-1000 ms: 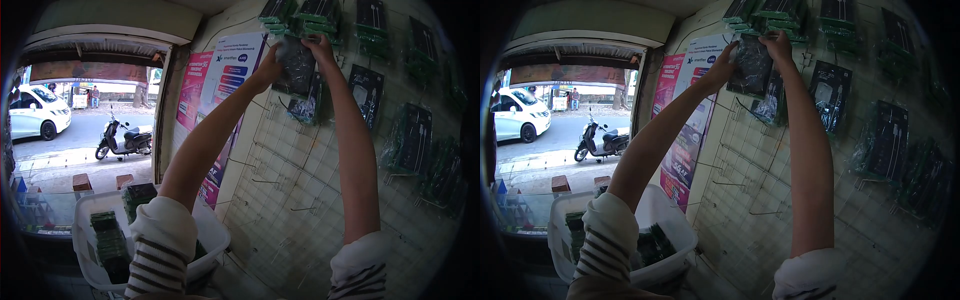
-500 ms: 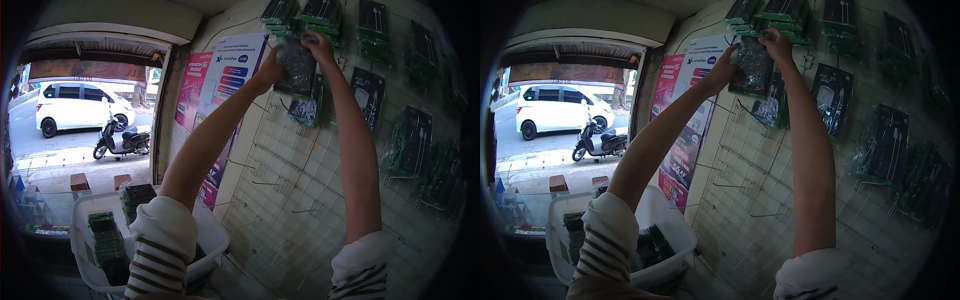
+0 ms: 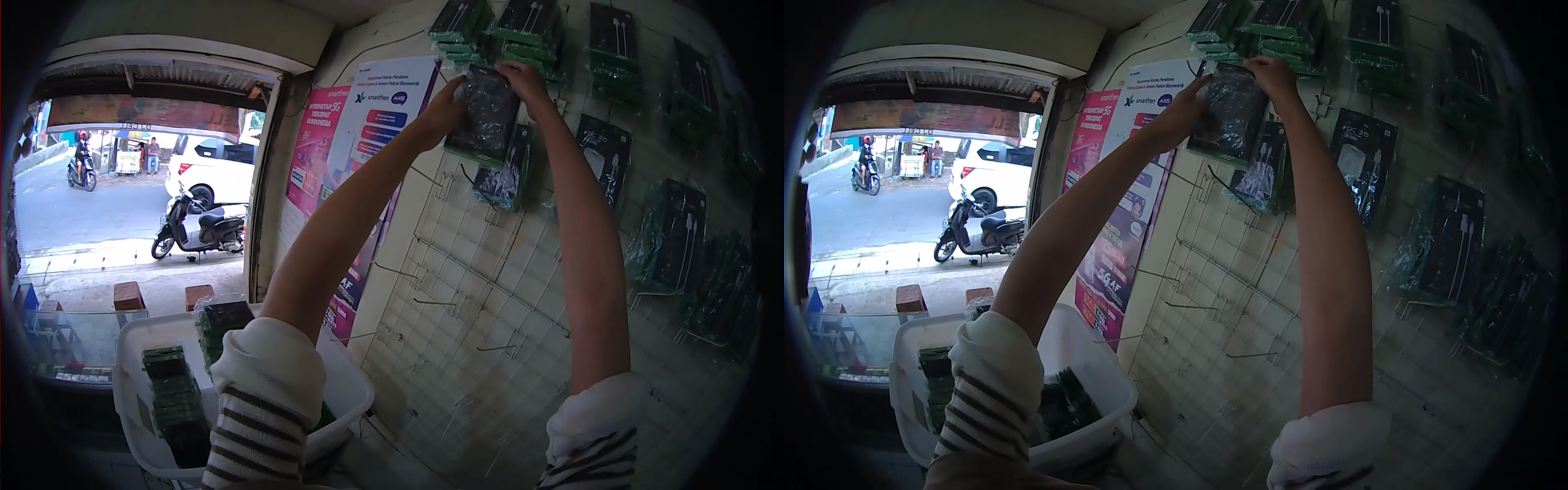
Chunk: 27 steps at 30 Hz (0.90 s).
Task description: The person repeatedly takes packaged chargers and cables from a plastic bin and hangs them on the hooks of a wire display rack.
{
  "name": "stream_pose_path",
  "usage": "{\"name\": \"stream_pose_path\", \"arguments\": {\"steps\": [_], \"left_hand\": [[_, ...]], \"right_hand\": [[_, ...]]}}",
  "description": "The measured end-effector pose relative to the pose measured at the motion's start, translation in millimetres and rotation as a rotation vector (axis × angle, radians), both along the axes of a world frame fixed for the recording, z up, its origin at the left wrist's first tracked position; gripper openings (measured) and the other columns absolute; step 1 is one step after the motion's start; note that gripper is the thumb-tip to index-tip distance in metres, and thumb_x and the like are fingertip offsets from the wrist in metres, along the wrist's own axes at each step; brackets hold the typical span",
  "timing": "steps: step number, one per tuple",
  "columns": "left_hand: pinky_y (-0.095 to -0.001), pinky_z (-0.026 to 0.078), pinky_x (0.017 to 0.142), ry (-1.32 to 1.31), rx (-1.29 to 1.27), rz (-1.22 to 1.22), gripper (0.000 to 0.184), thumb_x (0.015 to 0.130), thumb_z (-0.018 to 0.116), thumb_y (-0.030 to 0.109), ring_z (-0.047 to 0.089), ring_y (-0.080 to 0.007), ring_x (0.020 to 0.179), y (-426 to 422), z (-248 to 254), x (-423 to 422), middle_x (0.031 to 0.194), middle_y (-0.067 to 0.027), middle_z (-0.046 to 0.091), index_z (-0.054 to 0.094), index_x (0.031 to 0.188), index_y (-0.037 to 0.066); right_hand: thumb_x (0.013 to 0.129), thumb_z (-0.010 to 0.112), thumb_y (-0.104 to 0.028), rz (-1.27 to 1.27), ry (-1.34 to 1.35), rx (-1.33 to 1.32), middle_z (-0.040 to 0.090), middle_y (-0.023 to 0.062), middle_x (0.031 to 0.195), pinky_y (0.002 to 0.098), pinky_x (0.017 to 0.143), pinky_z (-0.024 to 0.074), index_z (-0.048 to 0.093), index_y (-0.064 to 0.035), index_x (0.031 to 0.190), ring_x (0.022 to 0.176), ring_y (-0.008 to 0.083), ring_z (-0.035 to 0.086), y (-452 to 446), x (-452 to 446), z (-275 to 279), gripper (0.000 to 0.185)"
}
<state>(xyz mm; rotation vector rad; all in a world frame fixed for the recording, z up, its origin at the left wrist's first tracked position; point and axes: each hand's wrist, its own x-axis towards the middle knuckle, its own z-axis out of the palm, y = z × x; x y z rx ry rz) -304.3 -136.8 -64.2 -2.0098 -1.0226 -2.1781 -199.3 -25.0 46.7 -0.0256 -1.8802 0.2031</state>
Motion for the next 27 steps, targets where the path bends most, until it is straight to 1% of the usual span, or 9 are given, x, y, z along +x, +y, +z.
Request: {"name": "stream_pose_path", "arguments": {"steps": [3, 10, 13, 18, 20, 21, 22, 24, 27], "left_hand": [[-0.0295, 0.05, 0.062, -0.021, -0.042, -0.035, 0.057, 0.079, 0.036, -0.003, 0.058, -0.0184, 0.069, 0.0, 0.7, -2.1, 0.084, -0.0151, 0.055, 0.019, 0.134, 0.004], [-0.0303, 0.051, 0.06, -0.067, -0.056, -0.139, 0.06, 0.077, 0.035, -0.005, 0.059, -0.0199, 0.068, 6.9, 3.3, -4.2, 0.09, -0.0166, 0.055, 0.017, 0.134, 0.004], [-0.0287, 0.049, 0.063, -0.07, -0.035, -0.043, 0.059, 0.079, 0.035, -0.004, 0.058, -0.0186, 0.07, 16.2, 3.5, 5.2, 0.092, -0.0152, 0.054, 0.016, 0.134, 0.004], [-0.0269, 0.048, 0.064, -0.052, 0.001, 0.041, 0.058, 0.079, 0.035, -0.003, 0.058, -0.0165, 0.072, 19.3, 2.3, 18.1, 0.094, -0.0135, 0.055, 0.017, 0.134, 0.004], [-0.0309, 0.05, 0.059, -0.042, 0.02, 0.11, 0.052, 0.076, 0.032, -0.004, 0.061, -0.0225, 0.068, 24.5, 1.0, 15.4, 0.094, -0.0185, 0.056, 0.026, 0.127, 0.0], [-0.0344, 0.049, 0.068, -0.03, 0.015, 0.13, 0.052, 0.076, 0.033, -0.001, 0.061, -0.0256, 0.077, 32.2, 2.0, 8.9, 0.096, -0.0215, 0.056, 0.027, 0.128, 0.001], [-0.0344, 0.049, 0.068, -0.029, 0.016, 0.126, 0.052, 0.076, 0.033, -0.001, 0.061, -0.0256, 0.077, 40.5, 4.4, 1.8, 0.096, -0.0215, 0.056, 0.027, 0.128, 0.001], [-0.0263, 0.048, 0.064, 0.01, -0.011, 0.216, 0.054, 0.079, 0.032, -0.004, 0.058, -0.0157, 0.073, 53.2, 9.5, -9.1, 0.094, -0.0136, 0.055, 0.022, 0.131, 0.004], [-0.0287, 0.048, 0.067, 0.0, -0.017, 0.288, 0.053, 0.08, 0.033, -0.001, 0.058, -0.0179, 0.076, 64.2, 11.0, -12.2, 0.094, -0.015, 0.055, 0.022, 0.131, 0.003]], "right_hand": [[0.069, 0.065, -0.031, -0.123, -0.049, 0.001, 0.063, 0.0132, 0.087, 0.0312, 0.071, 0.0449, 0.066, -0.0062, 0.088, 0.078, 0.0209, 0.061, 1.6, -8.4, 13.4, 0.031], [0.063, 0.071, -0.021, 0.05, -0.087, -0.277, 0.061, 0.0139, 0.079, 0.0309, 0.062, 0.0455, 0.062, 0.003, 0.083, 0.069, 0.0208, 0.059, 21.7, -19.8, 36.3, 0.032], [0.064, 0.07, -0.022, 0.201, -0.086, -0.218, 0.061, 0.0113, 0.076, 0.0312, 0.061, 0.0449, 0.064, 0.0, 0.082, 0.068, 0.0193, 0.058, 28.6, -19.9, 33.0, 0.029], [0.07, 0.066, -0.029, -0.043, 0.055, 0.076, 0.062, 0.0059, 0.069, 0.0307, 0.06, 0.0439, 0.066, -0.0078, 0.078, 0.066, 0.0175, 0.058, 15.3, -8.5, 9.8, 0.022], [0.072, 0.064, -0.031, -0.085, 0.052, 0.077, 0.063, 0.0072, 0.071, 0.0311, 0.062, 0.0447, 0.066, -0.0076, 0.078, 0.067, 0.0195, 0.06, 6.9, -4.2, 3.2, 0.025], [0.072, 0.063, -0.032, -0.145, 0.081, 0.174, 0.063, 0.008, 0.072, 0.0314, 0.063, 0.045, 0.065, -0.0076, 0.079, 0.068, 0.0204, 0.061, 9.5, -5.5, 1.8, 0.025], [0.072, 0.063, -0.033, -0.206, 0.109, 0.271, 0.063, 0.0087, 0.073, 0.0317, 0.065, 0.0453, 0.065, -0.0076, 0.079, 0.069, 0.0213, 0.061, 7.4, -4.7, -0.9, 0.026], [0.072, 0.063, -0.033, -0.185, 0.095, 0.26, 0.063, 0.0102, 0.075, 0.0326, 0.067, 0.0458, 0.064, -0.0063, 0.08, 0.072, 0.0241, 0.061, 7.8, -2.4, -9.6, 0.028], [0.069, 0.068, -0.029, -0.153, 0.156, 0.44, 0.063, 0.0124, 0.075, 0.0344, 0.068, 0.0459, 0.064, -0.0044, 0.082, 0.072, 0.0269, 0.061, 14.1, -1.0, -19.9, 0.028]]}}
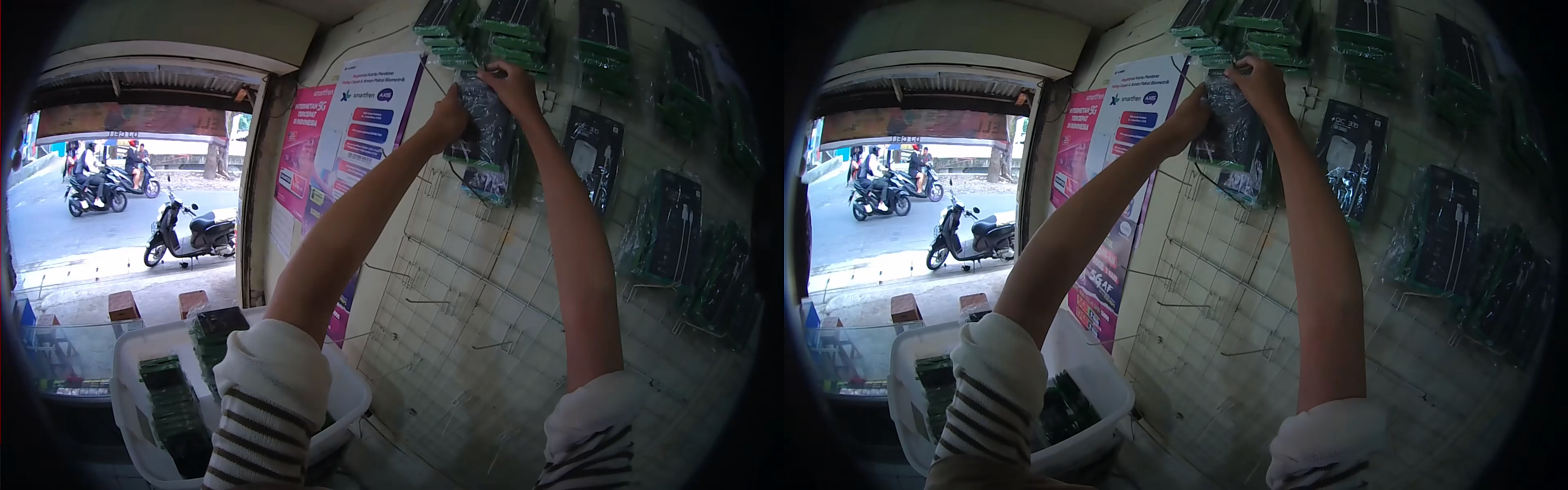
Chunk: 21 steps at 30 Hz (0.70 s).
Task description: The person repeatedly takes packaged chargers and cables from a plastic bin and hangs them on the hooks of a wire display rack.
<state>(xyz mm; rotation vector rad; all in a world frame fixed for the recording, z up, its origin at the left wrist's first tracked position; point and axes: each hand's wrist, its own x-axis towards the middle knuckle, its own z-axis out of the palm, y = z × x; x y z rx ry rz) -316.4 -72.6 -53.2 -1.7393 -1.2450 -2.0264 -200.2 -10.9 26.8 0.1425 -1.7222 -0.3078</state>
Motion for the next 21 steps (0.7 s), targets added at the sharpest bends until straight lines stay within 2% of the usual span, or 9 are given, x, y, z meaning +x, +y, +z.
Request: {"name": "stream_pose_path", "arguments": {"steps": [1, 3, 4, 6, 9, 13, 16, 18, 21], "left_hand": [[-0.0287, 0.048, 0.067, 0.002, -0.002, -0.004, 0.053, 0.08, 0.033, -0.001, 0.058, -0.0179, 0.076, -0.7, 0.3, 2.7, 0.094, -0.015, 0.055, 0.022, 0.131, 0.003], [-0.0312, 0.047, 0.069, 0.09, -0.124, 0.235, 0.063, 0.079, 0.043, 0.006, 0.056, -0.0238, 0.086, -2.0, -0.6, 7.9, 0.101, -0.0207, 0.052, 0.012, 0.134, 0.001], [-0.0312, 0.047, 0.069, 0.094, -0.125, 0.229, 0.063, 0.079, 0.043, 0.006, 0.056, -0.0238, 0.086, -1.0, -4.4, 11.8, 0.101, -0.0207, 0.052, 0.012, 0.134, 0.001], [-0.0437, 0.036, 0.089, 0.117, -0.149, 0.209, 0.084, 0.074, 0.053, 0.012, 0.043, -0.0524, 0.099, 1.2, -10.3, 19.3, 0.117, -0.0408, 0.027, -0.005, 0.134, 0.002], [-0.0437, 0.037, 0.089, 0.166, -0.075, 0.375, 0.095, 0.072, 0.06, 0.012, 0.044, -0.0521, 0.098, 21.4, -14.7, 16.2, 0.115, -0.0394, 0.031, -0.013, 0.132, 0.002], [-0.044, 0.038, 0.087, 0.148, -0.065, 0.413, 0.098, 0.071, 0.062, 0.013, 0.044, -0.0524, 0.098, 27.8, -19.2, 13.5, 0.115, -0.0408, 0.03, -0.014, 0.132, 0.003], [-0.045, 0.038, 0.087, 0.188, -0.1, 0.401, 0.097, 0.07, 0.064, 0.015, 0.043, -0.0526, 0.101, 37.2, -21.4, 5.1, 0.116, -0.0416, 0.029, -0.009, 0.133, 0.003], [-0.039, 0.038, 0.088, 0.327, -0.176, 0.536, 0.104, 0.063, 0.073, 0.022, 0.044, -0.0471, 0.103, 44.4, -21.4, 3.3, 0.104, -0.0354, 0.047, 0.0, 0.132, -0.006], [-0.0393, 0.04, 0.086, 0.374, -0.294, 0.575, 0.102, 0.06, 0.074, 0.024, 0.047, -0.0456, 0.101, 46.8, -23.8, 7.0, 0.101, -0.0334, 0.051, 0.009, 0.132, -0.007]], "right_hand": [[0.069, 0.068, -0.029, -0.004, 0.002, -0.002, 0.063, 0.0124, 0.075, 0.0344, 0.068, 0.0459, 0.064, -0.0044, 0.082, 0.072, 0.0269, 0.061, 3.1, 0.8, -1.3, 0.028], [0.068, 0.069, -0.029, -0.069, 0.002, 0.005, 0.062, 0.0142, 0.082, 0.0364, 0.07, 0.0454, 0.064, -0.0057, 0.085, 0.079, 0.0299, 0.058, 10.7, 2.9, -4.5, 0.029], [0.068, 0.069, -0.029, -0.076, 0.005, 0.003, 0.062, 0.0142, 0.082, 0.0364, 0.07, 0.0454, 0.064, -0.0057, 0.085, 0.079, 0.0299, 0.058, 15.5, 2.3, -8.0, 0.029], [0.071, 0.066, -0.028, -0.219, 0.112, 0.092, 0.058, 0.0144, 0.089, 0.0389, 0.073, 0.0439, 0.063, -0.0071, 0.091, 0.086, 0.0332, 0.052, 23.1, -2.1, -16.0, 0.029], [0.075, 0.062, -0.026, -0.222, 0.207, 0.11, 0.055, 0.0131, 0.093, 0.0407, 0.074, 0.0423, 0.061, -0.0076, 0.096, 0.088, 0.0335, 0.048, 18.8, -6.2, -33.8, 0.028], [0.078, 0.059, -0.024, -0.318, 0.257, 0.084, 0.055, 0.0111, 0.092, 0.0402, 0.075, 0.0413, 0.06, -0.0072, 0.097, 0.089, 0.0303, 0.046, 16.6, -11.2, -40.9, 0.025], [0.079, 0.058, -0.024, -0.482, 0.191, -0.035, 0.054, 0.0098, 0.093, 0.0401, 0.076, 0.0406, 0.061, -0.0072, 0.096, 0.092, 0.0297, 0.045, 22.4, -7.5, -44.3, 0.024], [0.08, 0.057, -0.024, -0.512, 0.198, -0.02, 0.054, 0.0094, 0.096, 0.0405, 0.076, 0.04, 0.061, -0.0069, 0.096, 0.093, 0.0295, 0.044, 29.9, -2.4, -52.6, 0.024], [0.081, 0.056, -0.025, -0.601, 0.182, -0.039, 0.05, 0.0086, 0.103, 0.041, 0.08, 0.0378, 0.056, -0.0069, 0.104, 0.097, 0.0281, 0.043, 43.2, 0.1, -66.1, 0.029]]}}
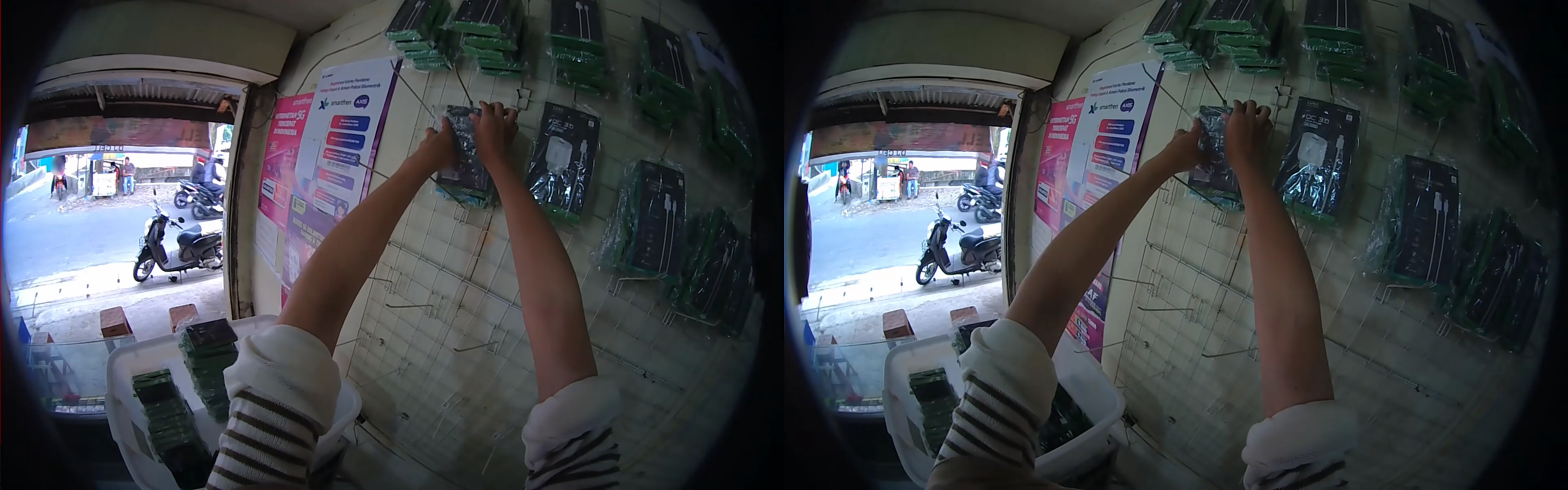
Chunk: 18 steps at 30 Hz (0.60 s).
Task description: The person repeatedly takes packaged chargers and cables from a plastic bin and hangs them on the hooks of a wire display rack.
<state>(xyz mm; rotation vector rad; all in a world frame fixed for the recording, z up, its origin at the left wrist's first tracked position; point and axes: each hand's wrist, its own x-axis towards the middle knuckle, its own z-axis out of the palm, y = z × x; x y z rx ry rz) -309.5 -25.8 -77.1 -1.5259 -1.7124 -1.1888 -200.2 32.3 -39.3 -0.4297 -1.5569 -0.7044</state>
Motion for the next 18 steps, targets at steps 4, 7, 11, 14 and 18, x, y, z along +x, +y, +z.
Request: {"name": "stream_pose_path", "arguments": {"steps": [4, 7, 11, 14, 18], "left_hand": [[-0.0402, 0.042, 0.084, 0.0, -0.118, 0.06, 0.094, 0.063, 0.071, 0.024, 0.05, -0.044, 0.098, 1.5, -3.0, 5.2, 0.102, -0.0329, 0.05, 0.014, 0.131, -0.007], [-0.0416, 0.043, 0.081, 0.003, -0.167, 0.131, 0.083, 0.068, 0.065, 0.025, 0.053, -0.0426, 0.095, -3.3, -6.1, 8.3, 0.105, -0.0314, 0.05, 0.019, 0.13, -0.004], [-0.0429, 0.043, 0.082, 0.025, -0.171, 0.233, 0.07, 0.072, 0.062, 0.024, 0.052, -0.0405, 0.097, -22.4, -4.9, 16.6, 0.108, -0.0284, 0.049, 0.028, 0.128, 0.0], [-0.0424, 0.042, 0.084, 0.076, -0.08, 0.2, 0.061, 0.074, 0.061, 0.023, 0.05, -0.0395, 0.1, -39.8, -13.0, 14.6, 0.109, -0.0261, 0.048, 0.035, 0.124, 0.002], [-0.0398, 0.04, 0.087, 0.176, 0.377, 0.036, 0.048, 0.077, 0.058, 0.017, 0.047, -0.0368, 0.104, -69.5, -30.8, 21.4, 0.111, -0.0219, 0.048, 0.041, 0.12, 0.004]], "right_hand": [[0.081, 0.054, -0.028, -0.145, 0.031, 0.206, 0.043, 0.0072, 0.12, 0.0456, 0.092, 0.0298, 0.041, -0.009, 0.122, 0.109, 0.0286, 0.037, 7.7, 1.2, -18.4, 0.047], [0.083, 0.052, -0.028, -0.218, 0.027, 0.232, 0.035, 0.0066, 0.13, 0.048, 0.098, 0.0232, 0.033, -0.0089, 0.128, 0.119, 0.0287, 0.031, 4.7, 4.0, -28.6, 0.053], [0.083, 0.05, -0.029, -0.229, -0.006, 0.19, 0.028, 0.0056, 0.136, 0.0499, 0.101, 0.0183, 0.029, -0.0082, 0.131, 0.126, 0.0285, 0.023, -0.9, 6.7, -32.5, 0.057], [0.082, 0.052, -0.032, -0.22, -0.009, 0.187, 0.027, 0.0059, 0.136, 0.0491, 0.103, 0.017, 0.03, -0.0061, 0.13, 0.127, 0.0267, 0.021, -7.9, 11.9, -39.6, 0.059], [0.084, 0.049, -0.028, -0.114, -0.053, 0.161, 0.026, 0.0081, 0.136, 0.0477, 0.103, 0.0164, 0.026, -0.0031, 0.131, 0.127, 0.0277, 0.021, -39.0, 23.6, -57.8, 0.058]]}}
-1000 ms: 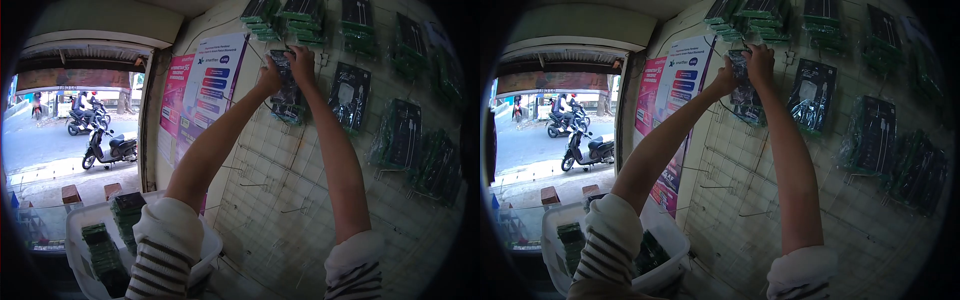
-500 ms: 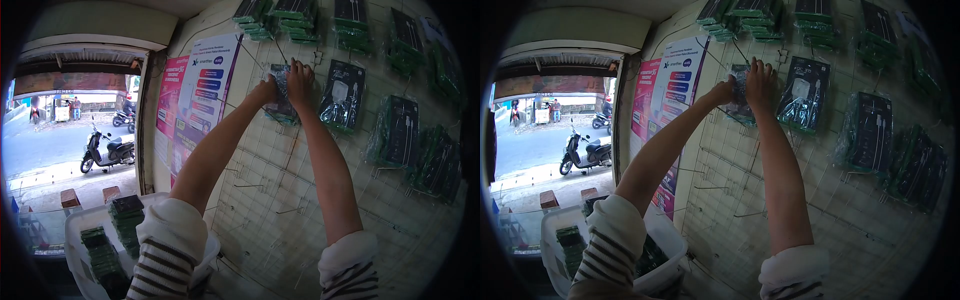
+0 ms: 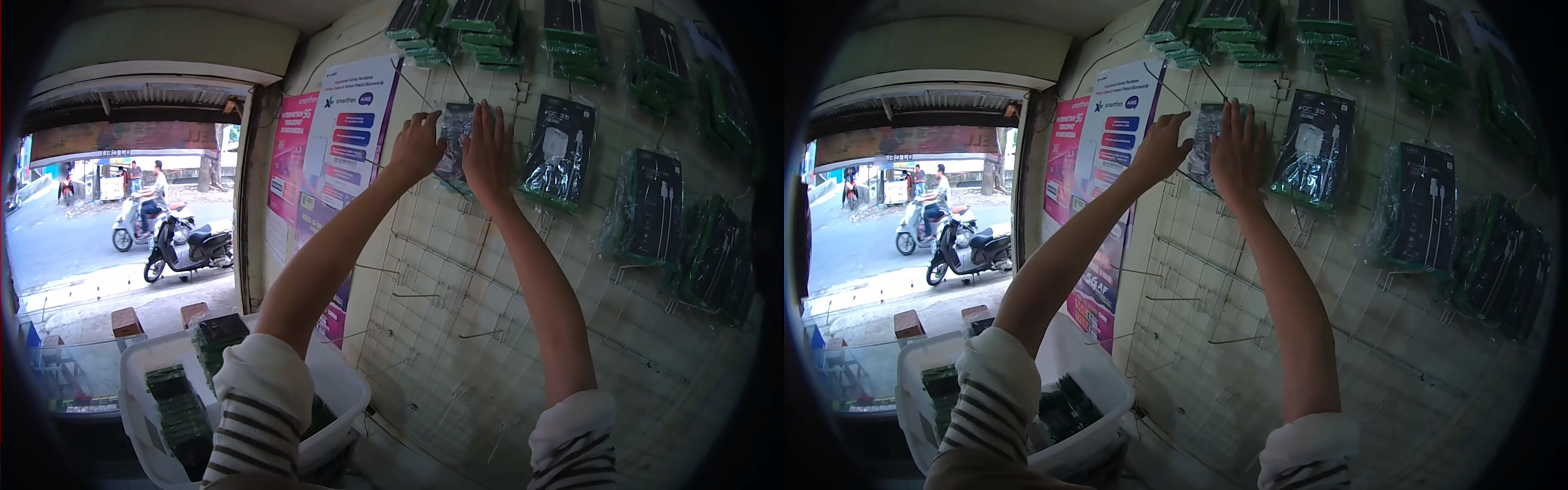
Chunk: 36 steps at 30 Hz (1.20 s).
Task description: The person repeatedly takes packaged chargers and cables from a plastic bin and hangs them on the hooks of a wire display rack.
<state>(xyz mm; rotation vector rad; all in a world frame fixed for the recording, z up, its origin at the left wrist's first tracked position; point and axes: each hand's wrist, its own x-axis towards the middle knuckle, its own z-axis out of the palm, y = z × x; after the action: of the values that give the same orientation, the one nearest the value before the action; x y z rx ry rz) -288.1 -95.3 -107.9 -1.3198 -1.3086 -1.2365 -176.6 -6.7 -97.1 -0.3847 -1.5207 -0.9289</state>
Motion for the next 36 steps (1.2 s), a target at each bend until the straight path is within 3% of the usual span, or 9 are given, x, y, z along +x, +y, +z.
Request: {"name": "stream_pose_path", "arguments": {"steps": [9, 14, 20, 22, 27, 31, 33, 34, 36], "left_hand": [[-0.0388, 0.038, 0.085, 0.059, 0.123, -0.078, 0.037, 0.077, 0.053, 0.007, 0.046, -0.0322, 0.102, -139.7, -76.1, 50.7, 0.108, -0.0155, 0.047, 0.045, 0.114, 0.006], [-0.0335, 0.042, 0.078, -0.06, -0.075, -0.039, 0.025, 0.078, 0.052, 0.0, 0.054, -0.0295, 0.092, -218.4, -150.4, 69.1, 0.098, -0.0146, 0.053, 0.05, 0.103, 0.0], [-0.0352, 0.044, 0.073, -0.585, -0.685, 0.013, 0.016, 0.079, 0.054, 0.003, 0.056, -0.0301, 0.084, -293.9, -285.7, 78.8, 0.091, -0.0112, 0.055, 0.052, 0.095, 0.002], [-0.0351, 0.045, 0.074, -0.807, -0.727, 0.1, 0.018, 0.08, 0.053, 0.005, 0.056, -0.0289, 0.086, -311.9, -338.5, 93.7, 0.094, -0.0109, 0.056, 0.054, 0.099, 0.004], [-0.0344, 0.045, 0.075, -1.287, -0.67, 0.182, 0.02, 0.081, 0.052, 0.007, 0.057, -0.0265, 0.087, -357.7, -441.3, 148.3, 0.096, -0.0108, 0.056, 0.054, 0.102, 0.005], [-0.0286, 0.046, 0.073, -1.562, -0.411, 0.204, 0.02, 0.081, 0.05, 0.001, 0.059, -0.0182, 0.081, -370.0, -475.9, 180.2, 0.094, -0.0106, 0.059, 0.055, 0.1, 0.001], [-0.028, 0.046, 0.072, -1.567, -0.359, 0.209, 0.019, 0.083, 0.049, 0.002, 0.059, -0.0168, 0.08, -368.5, -477.2, 177.7, 0.093, -0.0104, 0.059, 0.055, 0.101, 0.001], [-0.0273, 0.046, 0.071, -1.549, -0.312, 0.194, 0.018, 0.084, 0.048, 0.003, 0.059, -0.0155, 0.079, -366.5, -476.0, 172.5, 0.092, -0.0101, 0.059, 0.055, 0.101, 0.001], [-0.0263, 0.046, 0.072, -1.551, -0.215, 0.209, 0.018, 0.085, 0.047, 0.004, 0.058, -0.0142, 0.08, -359.2, -468.5, 152.3, 0.091, -0.0094, 0.058, 0.054, 0.101, 0.001]], "right_hand": [[0.083, 0.049, -0.013, 0.557, -0.259, -0.044, 0.029, 0.0146, 0.133, 0.0463, 0.102, 0.0196, 0.024, 0.001, 0.13, 0.124, 0.0293, 0.026, -119.5, 25.6, -65.7, 0.056], [0.076, 0.057, -0.012, 0.783, -0.581, -0.164, 0.047, 0.0148, 0.109, 0.0387, 0.086, 0.0377, 0.042, 0.0042, 0.117, 0.1, 0.0264, 0.048, -187.4, 58.3, -132.1, 0.047], [0.077, 0.059, -0.023, 0.644, -1.296, -0.43, 0.052, 0.0105, 0.097, 0.0331, 0.075, 0.0418, 0.046, -0.0009, 0.115, 0.09, 0.0229, 0.052, -232.5, 73.9, -236.1, 0.046], [0.078, 0.058, -0.028, 0.578, -1.619, -0.461, 0.053, 0.0095, 0.093, 0.0319, 0.073, 0.0419, 0.047, -0.0013, 0.114, 0.088, 0.0224, 0.052, -233.7, 64.9, -280.8, 0.047], [0.081, 0.053, -0.031, 0.707, -1.949, -0.615, 0.055, 0.0093, 0.097, 0.0322, 0.074, 0.0424, 0.047, -0.0045, 0.116, 0.091, 0.0237, 0.053, -244.1, 62.1, -413.6, 0.044], [0.082, 0.052, -0.028, 1.055, -1.937, -0.924, 0.057, 0.0107, 0.097, 0.0332, 0.074, 0.0443, 0.05, -0.0063, 0.114, 0.088, 0.0257, 0.055, -246.8, 57.8, -457.3, 0.038], [0.083, 0.053, -0.018, 1.272, -1.805, -1.28, 0.059, 0.0115, 0.09, 0.0307, 0.071, 0.0462, 0.056, -0.0062, 0.106, 0.081, 0.0236, 0.058, -243.1, 44.4, -455.9, 0.026], [0.083, 0.053, -0.018, 1.291, -1.82, -1.28, 0.059, 0.0115, 0.09, 0.0307, 0.071, 0.0462, 0.056, -0.0062, 0.106, 0.081, 0.0236, 0.058, -238.5, 32.8, -455.2, 0.026], [0.082, 0.051, -0.01, 1.402, -1.475, -1.474, 0.058, 0.0123, 0.084, 0.0317, 0.065, 0.0458, 0.059, -0.0044, 0.096, 0.071, 0.025, 0.057, -229.5, 3.1, -454.4, 0.017]]}}
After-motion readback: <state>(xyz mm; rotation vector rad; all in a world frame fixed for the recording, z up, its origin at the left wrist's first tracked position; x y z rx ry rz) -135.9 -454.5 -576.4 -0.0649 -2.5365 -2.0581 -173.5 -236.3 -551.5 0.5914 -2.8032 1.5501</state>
